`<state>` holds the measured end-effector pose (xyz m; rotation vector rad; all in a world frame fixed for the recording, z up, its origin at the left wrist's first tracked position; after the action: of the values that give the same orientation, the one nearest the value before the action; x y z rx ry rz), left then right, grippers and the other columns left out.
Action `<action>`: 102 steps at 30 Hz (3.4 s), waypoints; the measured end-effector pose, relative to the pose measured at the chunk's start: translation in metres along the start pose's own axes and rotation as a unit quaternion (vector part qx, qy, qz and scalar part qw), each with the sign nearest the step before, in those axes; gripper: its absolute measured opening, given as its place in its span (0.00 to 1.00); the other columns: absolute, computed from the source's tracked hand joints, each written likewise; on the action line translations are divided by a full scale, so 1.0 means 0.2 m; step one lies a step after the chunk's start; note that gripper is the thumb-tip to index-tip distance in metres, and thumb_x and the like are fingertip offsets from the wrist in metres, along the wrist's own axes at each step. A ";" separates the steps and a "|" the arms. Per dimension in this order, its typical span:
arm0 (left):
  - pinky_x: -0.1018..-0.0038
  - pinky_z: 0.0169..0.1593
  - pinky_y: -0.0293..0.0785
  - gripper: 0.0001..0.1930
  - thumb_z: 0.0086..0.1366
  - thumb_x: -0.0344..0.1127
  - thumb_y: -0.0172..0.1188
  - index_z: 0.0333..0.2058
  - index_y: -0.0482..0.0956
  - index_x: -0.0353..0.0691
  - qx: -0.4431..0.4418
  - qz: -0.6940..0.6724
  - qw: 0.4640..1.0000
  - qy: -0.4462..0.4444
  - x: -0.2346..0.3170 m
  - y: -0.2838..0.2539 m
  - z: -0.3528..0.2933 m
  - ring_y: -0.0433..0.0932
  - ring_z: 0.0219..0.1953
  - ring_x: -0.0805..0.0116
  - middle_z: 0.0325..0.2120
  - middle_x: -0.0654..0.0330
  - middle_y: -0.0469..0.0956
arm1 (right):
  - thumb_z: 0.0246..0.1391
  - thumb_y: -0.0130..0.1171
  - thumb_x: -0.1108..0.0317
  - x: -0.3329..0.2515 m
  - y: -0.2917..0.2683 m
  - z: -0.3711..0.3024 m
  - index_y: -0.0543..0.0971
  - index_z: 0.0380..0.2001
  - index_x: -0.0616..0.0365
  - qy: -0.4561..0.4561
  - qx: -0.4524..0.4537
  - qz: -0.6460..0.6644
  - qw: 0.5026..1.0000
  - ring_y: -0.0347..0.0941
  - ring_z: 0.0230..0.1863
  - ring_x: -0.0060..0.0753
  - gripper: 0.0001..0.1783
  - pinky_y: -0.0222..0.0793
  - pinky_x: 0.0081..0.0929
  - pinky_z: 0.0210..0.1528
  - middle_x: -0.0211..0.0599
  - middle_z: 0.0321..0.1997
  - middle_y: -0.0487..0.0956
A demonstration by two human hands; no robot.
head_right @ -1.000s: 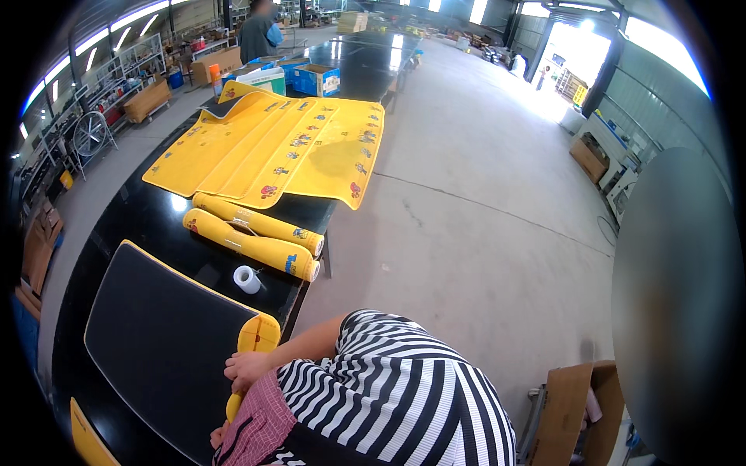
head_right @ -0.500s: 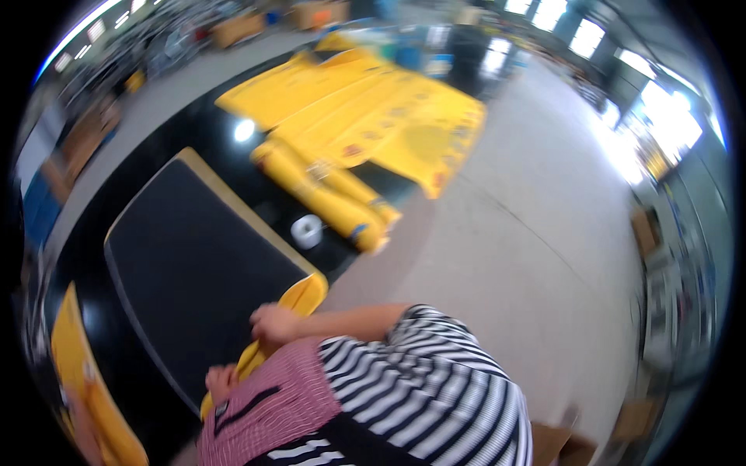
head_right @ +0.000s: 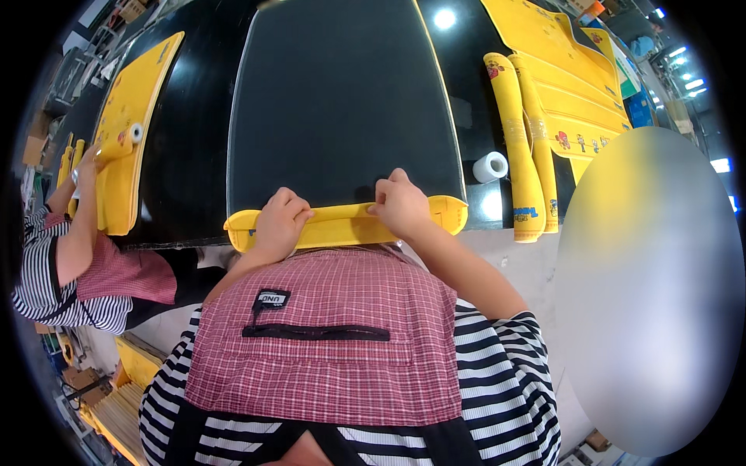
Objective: The person picks up yellow and black mats from a pallet and places them on a table. They roll each mat individually and secure the rolled shape with a piece of white tape. The person repeats this process for multiple mats, stacking the finished rolls on the table.
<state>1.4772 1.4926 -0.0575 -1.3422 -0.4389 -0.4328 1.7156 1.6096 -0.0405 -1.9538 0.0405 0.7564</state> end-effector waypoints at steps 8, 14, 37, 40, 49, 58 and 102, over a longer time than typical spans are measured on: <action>0.60 0.51 0.63 0.20 0.61 0.34 0.62 0.53 0.85 0.57 0.043 0.197 0.972 0.118 -0.09 0.00 -0.16 0.72 0.46 0.59 0.39 0.60 0.74 | 0.56 0.63 0.64 0.13 0.03 -0.21 0.85 0.47 0.48 -0.219 0.131 -0.178 0.950 0.72 0.49 0.41 0.15 0.65 0.42 0.56 0.35 0.42 0.73; 0.58 0.44 0.67 0.21 0.58 0.36 0.63 0.52 0.86 0.48 -0.026 0.092 0.988 0.123 -0.06 0.01 -0.07 0.74 0.41 0.52 0.34 0.54 0.74 | 0.60 0.59 0.65 0.26 0.00 -0.23 0.84 0.53 0.44 -0.206 0.106 -0.117 0.966 0.70 0.57 0.48 0.18 0.64 0.49 0.61 0.40 0.46 0.75; 0.60 0.46 0.79 0.25 0.62 0.54 0.68 0.48 0.87 0.40 -0.314 0.090 0.940 -0.103 -0.15 -0.17 0.08 0.84 0.41 0.52 0.40 0.47 0.86 | 0.59 0.67 0.59 0.29 -0.09 -0.19 0.85 0.46 0.52 -0.068 0.089 -0.073 0.991 0.72 0.53 0.36 0.14 0.67 0.38 0.60 0.36 0.46 0.78; 0.60 0.42 0.79 0.24 0.61 0.60 0.66 0.40 0.89 0.43 -0.204 -0.029 0.963 -0.173 -0.83 0.04 -0.04 0.84 0.37 0.52 0.32 0.53 0.87 | 0.61 0.65 0.62 0.28 -0.11 -0.22 0.86 0.46 0.50 -0.110 0.100 -0.102 0.984 0.71 0.54 0.36 0.12 0.66 0.36 0.60 0.34 0.46 0.78; 0.64 0.40 0.78 0.21 0.62 0.58 0.66 0.37 0.86 0.45 -0.086 0.190 0.976 -0.056 -0.75 0.01 -0.14 0.82 0.34 0.60 0.30 0.57 0.85 | 0.60 0.63 0.69 0.37 -0.16 -0.25 0.88 0.45 0.44 -0.126 0.080 -0.119 0.982 0.72 0.55 0.37 0.12 0.68 0.35 0.58 0.34 0.48 0.77; 0.61 0.51 0.75 0.17 0.71 0.46 0.60 0.49 0.85 0.42 -0.175 0.024 0.980 -0.089 -0.44 -0.20 -0.05 0.78 0.46 0.56 0.46 0.51 0.78 | 0.58 0.63 0.72 0.36 -0.22 -0.19 0.88 0.42 0.51 -0.034 0.018 0.014 0.999 0.74 0.51 0.41 0.10 0.75 0.37 0.49 0.39 0.44 0.75; 0.59 0.47 0.79 0.13 0.73 0.46 0.54 0.51 0.80 0.51 -0.071 0.381 0.921 -0.048 -0.26 -0.05 -0.04 0.79 0.47 0.54 0.46 0.53 0.79 | 0.61 0.67 0.53 0.22 0.01 -0.28 0.64 0.71 0.51 -0.117 0.059 -0.250 0.959 0.59 0.75 0.57 0.40 0.57 0.49 0.75 0.56 0.71 0.66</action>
<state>1.4276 1.4857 -0.0787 -1.5602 0.0605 0.2556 1.7781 1.5752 -0.0488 -1.6484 -0.5233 0.6208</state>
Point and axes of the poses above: each hand's wrist, its own z-axis towards the middle knuckle, its own y-axis out of the palm, x = y × z, the point moved 2 cm from there along z, towards the middle knuckle
